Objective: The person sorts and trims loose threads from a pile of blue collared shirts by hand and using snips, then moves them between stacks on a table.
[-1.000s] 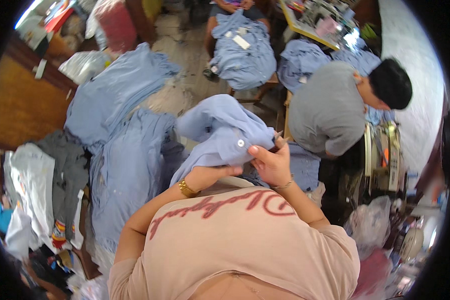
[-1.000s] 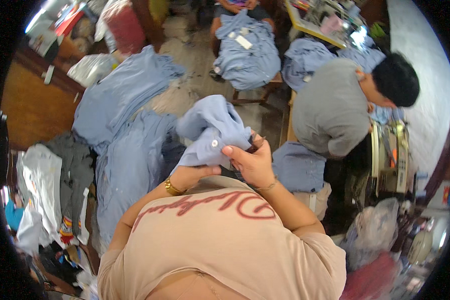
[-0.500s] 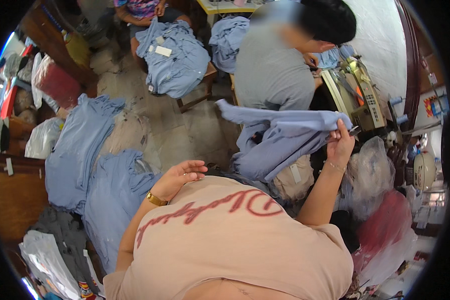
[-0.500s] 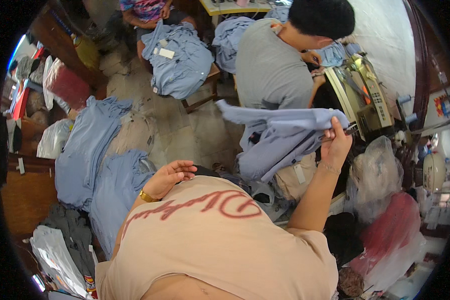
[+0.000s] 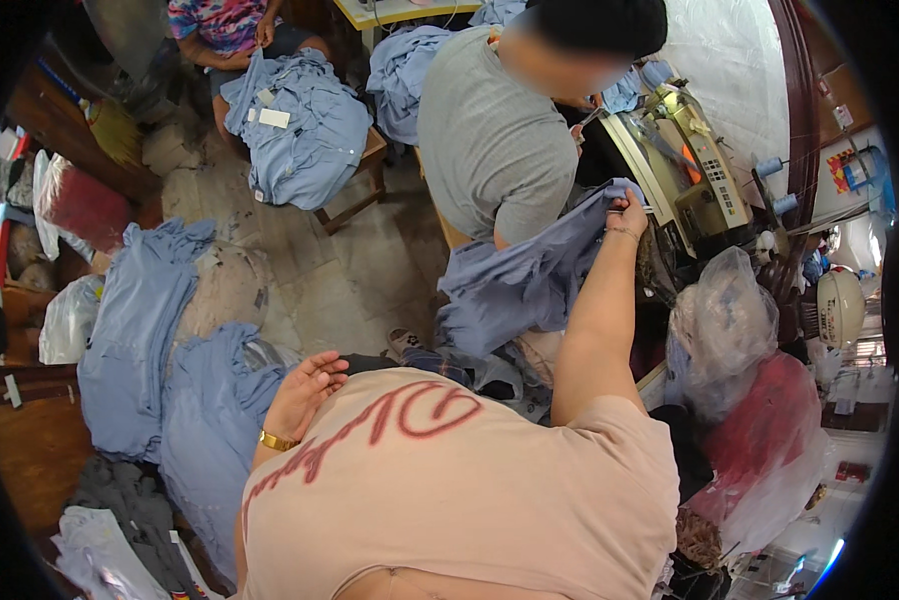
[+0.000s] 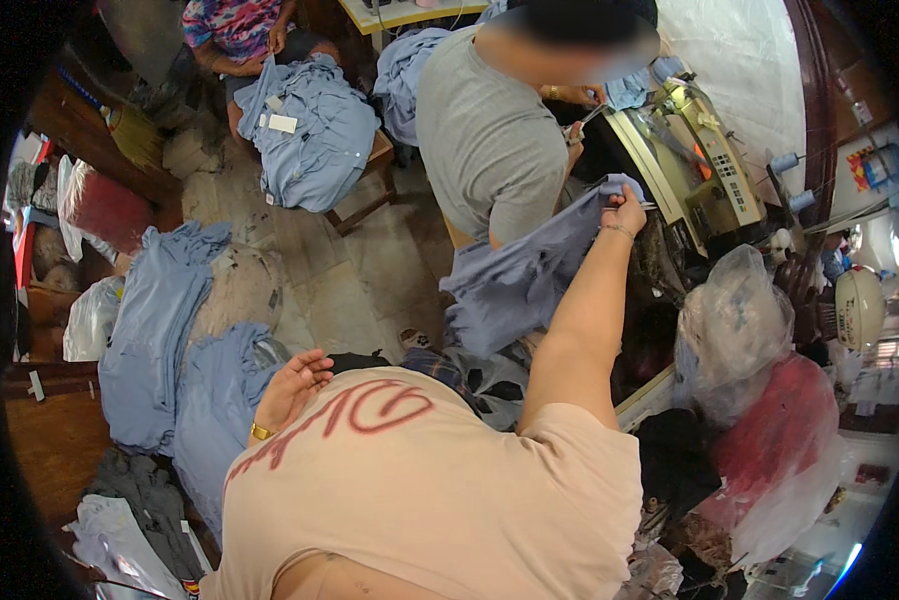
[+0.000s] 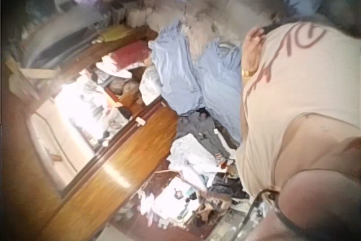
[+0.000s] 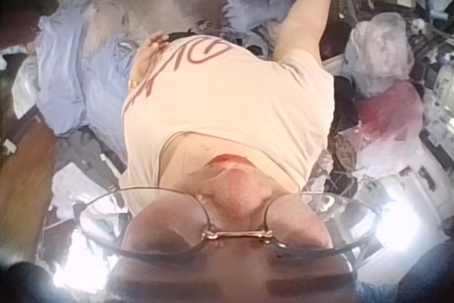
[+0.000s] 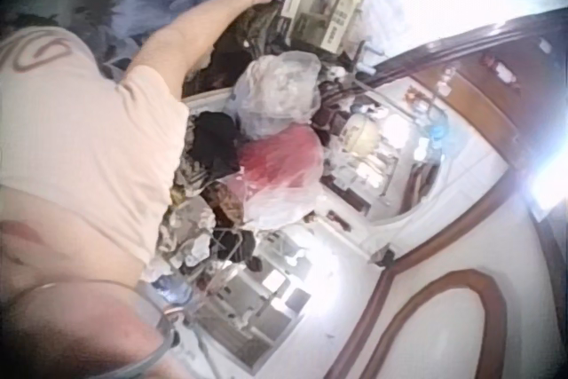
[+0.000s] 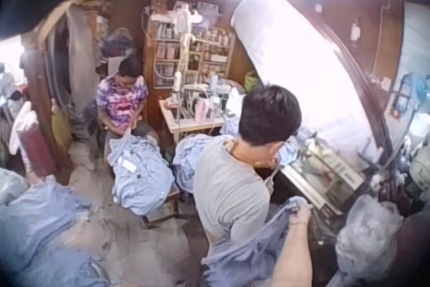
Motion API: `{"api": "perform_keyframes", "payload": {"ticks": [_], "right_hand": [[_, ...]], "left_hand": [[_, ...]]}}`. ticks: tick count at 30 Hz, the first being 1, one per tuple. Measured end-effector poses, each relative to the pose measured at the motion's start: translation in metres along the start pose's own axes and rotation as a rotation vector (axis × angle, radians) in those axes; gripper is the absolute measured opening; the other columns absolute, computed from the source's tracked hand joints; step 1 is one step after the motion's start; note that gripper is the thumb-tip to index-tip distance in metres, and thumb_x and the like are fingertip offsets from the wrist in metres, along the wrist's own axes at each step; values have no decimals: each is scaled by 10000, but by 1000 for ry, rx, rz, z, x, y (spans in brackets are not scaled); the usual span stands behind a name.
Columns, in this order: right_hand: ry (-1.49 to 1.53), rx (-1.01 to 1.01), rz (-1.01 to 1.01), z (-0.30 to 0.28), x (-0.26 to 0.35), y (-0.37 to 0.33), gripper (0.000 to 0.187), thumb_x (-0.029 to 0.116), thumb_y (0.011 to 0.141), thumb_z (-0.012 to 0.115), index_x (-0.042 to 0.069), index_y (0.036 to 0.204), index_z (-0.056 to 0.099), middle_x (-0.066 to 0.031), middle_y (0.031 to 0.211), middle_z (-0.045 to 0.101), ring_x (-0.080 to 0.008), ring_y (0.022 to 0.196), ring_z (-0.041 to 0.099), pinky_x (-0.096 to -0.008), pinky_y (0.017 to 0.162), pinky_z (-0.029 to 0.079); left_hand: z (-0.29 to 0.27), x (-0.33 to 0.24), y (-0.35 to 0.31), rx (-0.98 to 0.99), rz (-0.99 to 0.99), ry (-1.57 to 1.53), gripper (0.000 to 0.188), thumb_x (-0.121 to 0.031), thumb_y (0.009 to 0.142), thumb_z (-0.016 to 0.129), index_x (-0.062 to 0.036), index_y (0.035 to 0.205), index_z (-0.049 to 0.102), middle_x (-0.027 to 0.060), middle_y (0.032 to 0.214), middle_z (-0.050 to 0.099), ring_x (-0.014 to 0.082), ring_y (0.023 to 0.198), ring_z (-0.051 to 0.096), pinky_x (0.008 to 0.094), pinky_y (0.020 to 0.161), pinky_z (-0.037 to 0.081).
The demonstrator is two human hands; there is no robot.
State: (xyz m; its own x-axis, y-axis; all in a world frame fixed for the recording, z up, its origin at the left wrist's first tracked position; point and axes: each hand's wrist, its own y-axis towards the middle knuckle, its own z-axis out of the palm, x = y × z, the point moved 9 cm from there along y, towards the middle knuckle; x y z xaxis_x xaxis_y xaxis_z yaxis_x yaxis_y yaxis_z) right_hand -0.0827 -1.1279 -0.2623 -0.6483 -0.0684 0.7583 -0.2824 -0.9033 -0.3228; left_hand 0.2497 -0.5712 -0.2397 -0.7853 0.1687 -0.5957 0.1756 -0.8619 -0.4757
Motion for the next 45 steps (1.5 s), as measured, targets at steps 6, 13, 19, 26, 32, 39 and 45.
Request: {"api": "perform_keyframes", "payload": {"ticks": [6,13,19,26,32,39,45], "right_hand": [[-61,-44,-5,-5,-16,7,123,-57,777,548,6,705,470,-36,587,477,-117,448,441,-269,419,401],[36,26,-4,-4,-15,20,149,-46,802,519,24,694,445,-25,585,445,-113,467,436,-257,436,421],[-11,-45,-30,-5,-8,8,153,-44,808,545,23,692,471,-21,587,462,-106,466,445,-241,440,435],[-37,-128,-103,-21,-2,22,119,-57,756,607,-34,682,517,-58,620,532,-105,456,464,-246,406,423],[-70,-130,-115,-16,-2,20,124,-56,753,614,-38,677,518,-54,604,529,-105,439,461,-244,410,436],[-102,-149,-102,-9,-6,10,153,-47,755,631,-34,665,509,-50,591,519,-102,428,447,-240,401,425],[-64,-126,-82,-6,-11,12,171,-44,761,629,-34,655,495,-38,581,497,-97,422,424,-239,384,394]], "left_hand": [[-10,0,-10,-53,39,-16,380,-133,852,563,-16,1191,436,110,1125,522,185,1004,507,299,919,383],[-10,3,-10,-46,38,-14,375,-123,858,554,-9,1193,432,114,1137,520,185,1007,512,297,922,384],[-9,5,-9,-48,29,-5,369,-120,858,553,-9,1190,436,116,1138,523,189,1012,515,298,923,388],[-8,5,-9,-39,32,-15,359,-106,859,546,-11,1188,440,111,1134,527,185,1005,518,296,920,393],[-10,7,-13,-55,40,-26,367,-104,855,550,-10,1190,434,110,1134,528,185,1006,519,297,923,393],[-13,10,-17,-60,43,-49,390,-100,842,567,-7,1194,426,116,1132,527,193,1016,519,306,932,392],[-12,11,-17,-46,63,-46,393,-105,844,565,-5,1197,425,116,1138,525,190,1014,519,299,921,395]]}}
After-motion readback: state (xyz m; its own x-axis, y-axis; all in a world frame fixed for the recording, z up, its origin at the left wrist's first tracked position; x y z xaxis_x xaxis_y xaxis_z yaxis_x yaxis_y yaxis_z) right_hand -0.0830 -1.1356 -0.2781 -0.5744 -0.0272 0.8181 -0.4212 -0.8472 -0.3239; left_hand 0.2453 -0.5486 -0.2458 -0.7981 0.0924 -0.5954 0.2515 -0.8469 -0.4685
